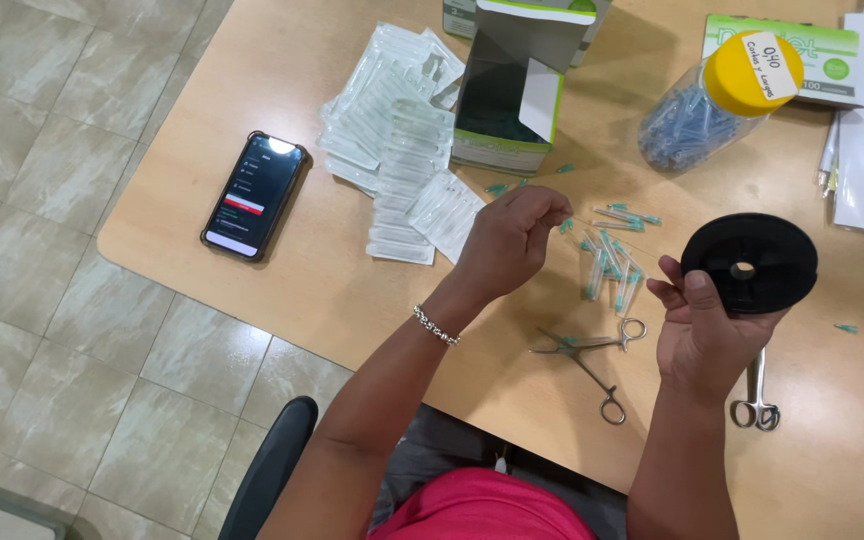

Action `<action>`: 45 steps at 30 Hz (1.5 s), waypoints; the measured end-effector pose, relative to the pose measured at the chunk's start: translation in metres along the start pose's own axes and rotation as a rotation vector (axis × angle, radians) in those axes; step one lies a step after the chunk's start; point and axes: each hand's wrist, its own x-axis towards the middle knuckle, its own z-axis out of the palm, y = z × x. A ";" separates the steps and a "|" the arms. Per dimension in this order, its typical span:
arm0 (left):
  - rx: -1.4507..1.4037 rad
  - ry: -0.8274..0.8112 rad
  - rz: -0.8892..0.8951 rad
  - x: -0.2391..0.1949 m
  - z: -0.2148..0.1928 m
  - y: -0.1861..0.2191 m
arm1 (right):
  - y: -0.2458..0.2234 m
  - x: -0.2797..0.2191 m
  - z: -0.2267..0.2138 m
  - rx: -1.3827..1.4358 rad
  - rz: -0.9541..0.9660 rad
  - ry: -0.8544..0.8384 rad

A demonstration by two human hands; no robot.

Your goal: The person assembles medical supplies on a wooden table, handling syringe barrels, green caps, and a spool of clear tubing. They use hemostats to cut the tubing and insert it into the syringe barrels, then cap the assemblies. The person also organizes the components and places them into a clear jar.

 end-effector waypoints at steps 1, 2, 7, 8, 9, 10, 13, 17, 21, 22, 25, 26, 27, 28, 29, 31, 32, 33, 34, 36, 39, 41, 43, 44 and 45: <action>0.003 0.002 -0.002 -0.001 -0.005 0.003 | -0.001 -0.001 0.002 0.000 0.002 -0.003; 0.044 0.010 0.026 -0.003 -0.009 0.006 | -0.001 -0.003 0.004 -0.013 -0.011 0.000; 0.082 0.086 0.040 -0.015 -0.023 0.000 | -0.001 -0.002 -0.001 -0.050 -0.048 0.009; 0.093 0.093 0.031 -0.017 -0.027 0.000 | 0.000 0.000 -0.004 -0.045 -0.061 0.040; 0.105 0.098 0.025 -0.018 -0.033 -0.002 | 0.001 0.002 -0.006 -0.038 -0.075 0.071; 0.105 0.097 0.027 -0.019 -0.038 -0.003 | 0.000 0.005 -0.009 -0.037 -0.077 0.072; 0.131 0.121 0.007 -0.022 -0.052 -0.006 | -0.006 0.011 -0.018 -0.024 -0.071 0.140; 0.138 0.175 -0.050 -0.018 -0.069 -0.014 | -0.020 0.029 -0.042 -0.085 -0.112 0.182; 0.136 0.243 -0.140 -0.015 -0.086 -0.027 | -0.036 0.056 -0.091 -0.112 -0.112 0.201; 0.133 0.242 -0.140 -0.014 -0.090 -0.031 | -0.041 0.062 -0.095 -0.113 -0.113 0.202; 0.053 0.324 -0.240 -0.012 -0.101 -0.050 | -0.049 0.081 -0.116 -0.171 -0.079 0.306; -0.015 0.378 -0.350 -0.011 -0.105 -0.059 | -0.044 0.090 -0.127 -0.114 -0.051 0.294; -0.088 0.426 -0.457 -0.009 -0.106 -0.068 | -0.042 0.098 -0.139 -0.057 -0.028 0.287; -0.101 0.417 -0.453 -0.006 -0.112 -0.076 | -0.039 0.097 -0.140 -0.059 -0.039 0.298; -0.158 0.495 -0.483 -0.002 -0.118 -0.083 | -0.036 0.095 -0.140 -0.065 0.012 0.283; -0.222 0.557 -0.514 0.005 -0.134 -0.100 | -0.034 0.092 -0.139 -0.071 0.057 0.282; -0.242 0.611 -0.505 0.009 -0.143 -0.110 | -0.036 0.089 -0.137 -0.090 0.081 0.235; -0.264 0.669 -0.495 0.013 -0.153 -0.119 | -0.038 0.088 -0.134 -0.109 0.103 0.184; -0.273 0.659 -0.493 0.017 -0.162 -0.122 | -0.038 0.087 -0.135 -0.109 0.095 0.194; -0.186 0.697 -0.558 0.026 -0.182 -0.130 | -0.039 0.088 -0.135 -0.100 0.131 0.183; -0.064 0.730 -0.637 0.042 -0.206 -0.111 | -0.055 0.078 -0.124 -0.096 0.162 0.149; -0.065 0.743 -0.640 0.045 -0.230 -0.130 | -0.047 0.083 -0.134 -0.055 0.174 0.113; -0.073 0.745 -0.646 0.047 -0.244 -0.143 | -0.044 0.083 -0.141 -0.016 0.182 0.087; -0.057 0.753 -0.661 0.048 -0.248 -0.146 | -0.045 0.081 -0.141 0.003 0.197 0.058; -0.038 0.763 -0.671 0.050 -0.255 -0.148 | -0.044 0.081 -0.139 0.027 0.212 0.026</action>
